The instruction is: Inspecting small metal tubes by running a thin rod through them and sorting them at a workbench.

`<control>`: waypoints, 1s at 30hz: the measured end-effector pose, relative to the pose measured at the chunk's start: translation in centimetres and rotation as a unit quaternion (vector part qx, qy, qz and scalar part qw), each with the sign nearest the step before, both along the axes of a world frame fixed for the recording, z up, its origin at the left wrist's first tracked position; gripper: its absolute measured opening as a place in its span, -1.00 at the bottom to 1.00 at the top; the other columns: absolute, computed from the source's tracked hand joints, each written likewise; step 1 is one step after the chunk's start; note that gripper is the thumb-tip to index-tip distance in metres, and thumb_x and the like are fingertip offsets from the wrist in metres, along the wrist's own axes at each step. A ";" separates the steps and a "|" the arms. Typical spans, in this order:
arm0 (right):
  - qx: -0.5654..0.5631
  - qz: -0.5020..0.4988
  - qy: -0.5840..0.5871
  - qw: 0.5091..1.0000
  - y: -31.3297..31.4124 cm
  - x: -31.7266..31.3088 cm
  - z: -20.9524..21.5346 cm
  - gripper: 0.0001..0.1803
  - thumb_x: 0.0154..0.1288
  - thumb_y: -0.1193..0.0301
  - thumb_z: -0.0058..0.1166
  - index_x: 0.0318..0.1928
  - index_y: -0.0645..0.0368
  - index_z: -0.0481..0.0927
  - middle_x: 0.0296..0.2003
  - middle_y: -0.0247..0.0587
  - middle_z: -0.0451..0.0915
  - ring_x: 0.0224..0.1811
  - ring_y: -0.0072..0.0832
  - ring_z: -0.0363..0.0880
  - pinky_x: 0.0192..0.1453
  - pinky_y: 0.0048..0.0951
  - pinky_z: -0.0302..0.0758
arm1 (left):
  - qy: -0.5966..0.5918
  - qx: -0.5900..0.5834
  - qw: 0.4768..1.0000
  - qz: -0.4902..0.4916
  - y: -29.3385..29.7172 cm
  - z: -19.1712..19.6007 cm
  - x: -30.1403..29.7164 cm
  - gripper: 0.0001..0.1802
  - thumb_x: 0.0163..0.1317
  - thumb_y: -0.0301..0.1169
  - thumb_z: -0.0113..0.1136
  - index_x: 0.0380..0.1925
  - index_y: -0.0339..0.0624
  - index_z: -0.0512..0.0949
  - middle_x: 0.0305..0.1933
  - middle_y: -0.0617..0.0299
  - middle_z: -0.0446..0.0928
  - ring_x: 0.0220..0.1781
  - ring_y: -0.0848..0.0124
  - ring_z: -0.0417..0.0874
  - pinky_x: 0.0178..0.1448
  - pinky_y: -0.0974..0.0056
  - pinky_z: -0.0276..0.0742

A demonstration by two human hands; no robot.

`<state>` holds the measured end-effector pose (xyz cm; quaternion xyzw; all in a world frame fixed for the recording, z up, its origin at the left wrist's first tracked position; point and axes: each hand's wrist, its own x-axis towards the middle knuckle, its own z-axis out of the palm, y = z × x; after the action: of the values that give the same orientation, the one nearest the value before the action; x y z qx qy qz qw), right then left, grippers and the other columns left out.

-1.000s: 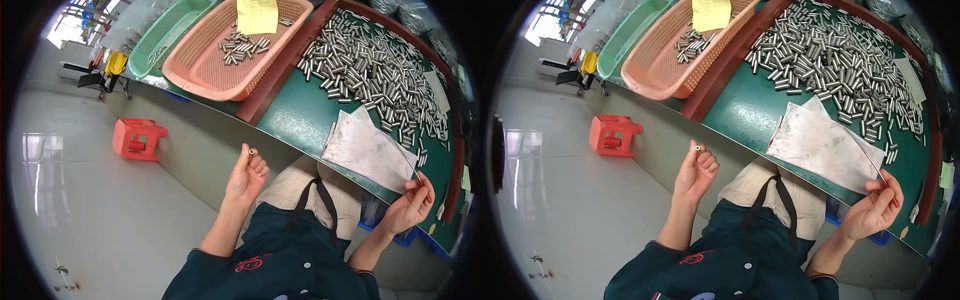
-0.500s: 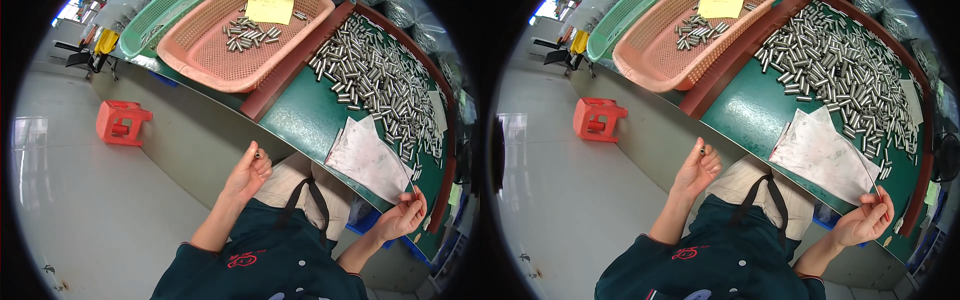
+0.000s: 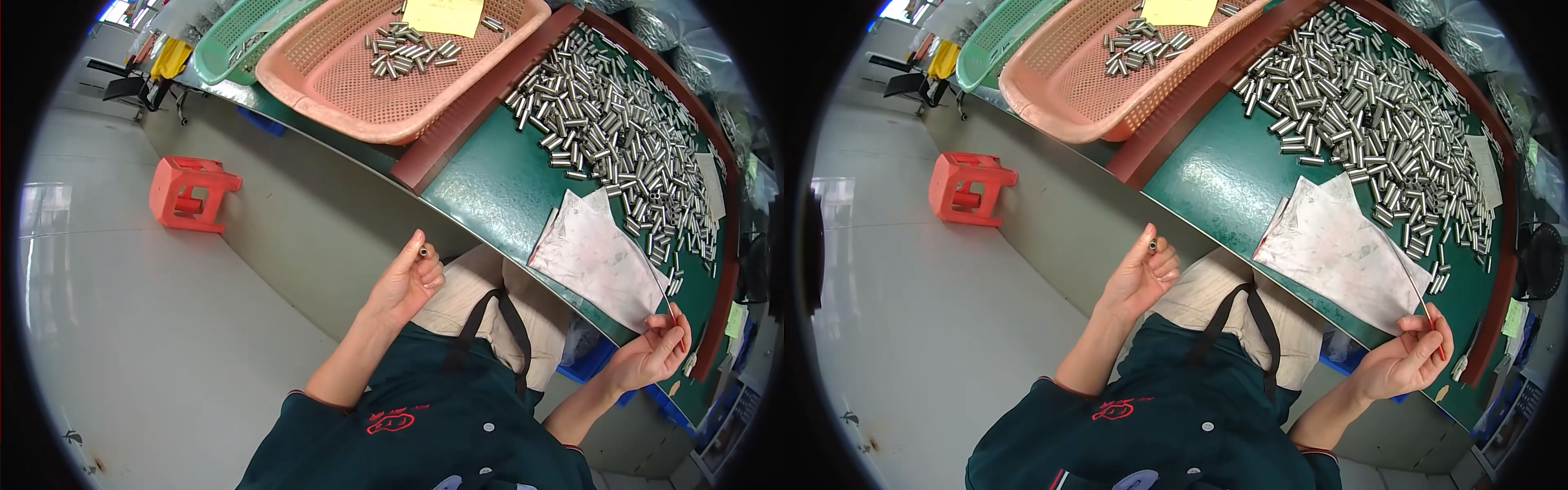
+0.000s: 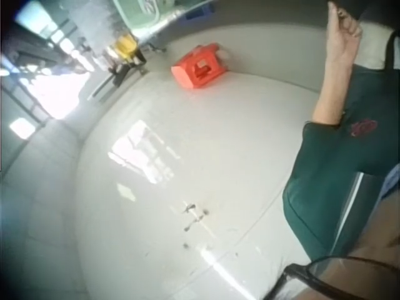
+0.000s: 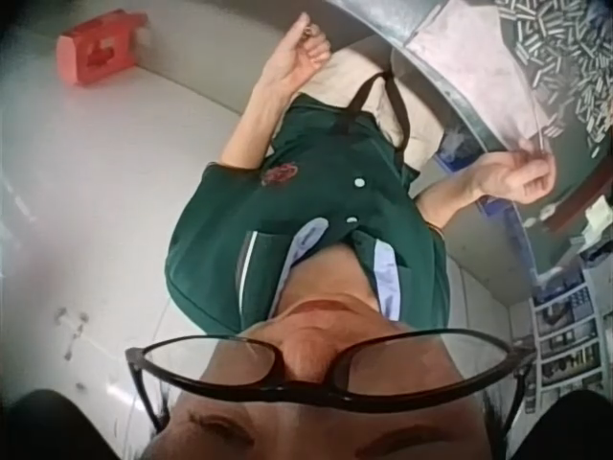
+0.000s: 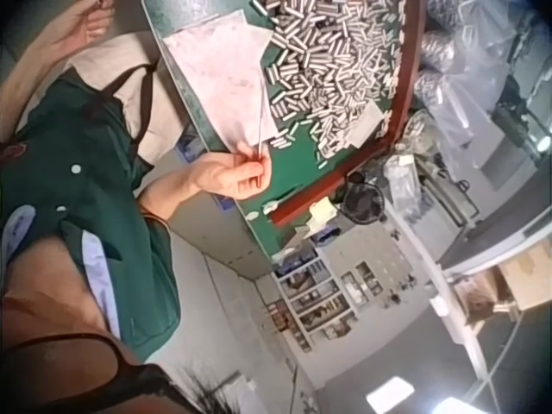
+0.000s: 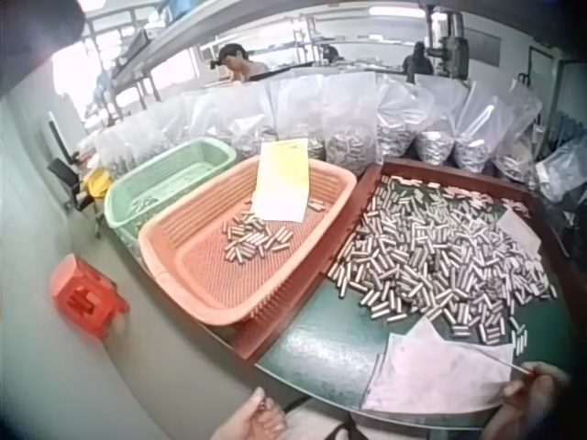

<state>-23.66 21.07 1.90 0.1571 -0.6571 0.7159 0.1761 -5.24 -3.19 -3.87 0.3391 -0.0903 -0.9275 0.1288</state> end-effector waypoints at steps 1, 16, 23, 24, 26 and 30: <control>0.000 0.000 0.000 1.000 0.0 0.0 0.0 -0.74 0.34 0.42 -0.29 -0.21 0.39 0.40 -0.25 0.00 0.50 -0.51 -0.59 0.38 -0.39 -0.66 0.35 | 0.000 0.000 1.000 0.000 0.1 0.0 0.0 -0.60 0.23 -0.12 -0.07 -0.66 -0.12 0.27 -0.72 0.41 0.03 -0.64 0.58 0.04 -0.51 0.48 0.06; -0.005 0.003 0.008 1.000 0.0 0.0 -0.1 -0.76 0.34 0.44 -0.31 -0.21 0.37 0.39 -0.24 0.02 0.50 -0.52 -0.58 0.38 -0.39 -0.65 0.36 | -0.080 -0.380 0.918 -0.081 0.8 1.4 0.6 -0.89 0.08 -0.48 0.14 -0.38 -0.27 0.49 -0.49 0.26 0.50 -0.47 0.57 0.48 -0.34 0.49 0.40; -0.010 -0.002 0.005 1.000 0.1 0.1 -0.2 -0.76 0.34 0.44 -0.31 -0.20 0.37 0.39 -0.24 0.03 0.50 -0.52 -0.59 0.37 -0.38 -0.64 0.36 | -0.118 -0.427 0.890 -0.103 1.2 1.8 0.4 -0.89 0.05 -0.48 0.16 -0.41 -0.29 0.53 -0.54 0.33 0.45 -0.51 0.62 0.40 -0.37 0.52 0.34; -0.013 0.001 0.006 1.000 0.1 0.1 -0.3 -0.77 0.33 0.45 -0.30 -0.19 0.36 0.39 -0.24 0.04 0.50 -0.52 -0.59 0.37 -0.38 -0.64 0.36 | -0.120 -0.423 0.891 -0.115 1.2 1.8 0.4 -0.89 0.06 -0.47 0.16 -0.41 -0.28 0.54 -0.56 0.34 0.44 -0.52 0.63 0.37 -0.39 0.53 0.32; -0.017 0.003 0.006 1.000 0.1 0.1 -0.3 -0.77 0.33 0.45 -0.30 -0.19 0.36 0.39 -0.24 0.04 0.50 -0.52 -0.59 0.37 -0.38 -0.64 0.36 | -0.124 -0.424 0.889 -0.119 1.3 1.8 0.4 -0.88 0.06 -0.46 0.16 -0.41 -0.28 0.54 -0.58 0.35 0.43 -0.54 0.64 0.35 -0.42 0.54 0.29; -0.021 0.010 0.008 1.000 -0.2 0.1 -0.4 -0.78 0.33 0.46 -0.30 -0.19 0.36 0.39 -0.24 0.05 0.50 -0.53 -0.58 0.38 -0.37 -0.64 0.37 | -0.140 -0.430 0.883 -0.126 1.1 1.7 0.5 -0.88 0.07 -0.44 0.16 -0.44 -0.27 0.53 -0.64 0.38 0.39 -0.58 0.67 0.30 -0.47 0.54 0.21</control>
<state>-23.60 20.86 1.48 0.1657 -0.6387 0.7300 0.1780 -4.74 -2.06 -2.14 0.3624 -0.5393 -0.7489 0.1304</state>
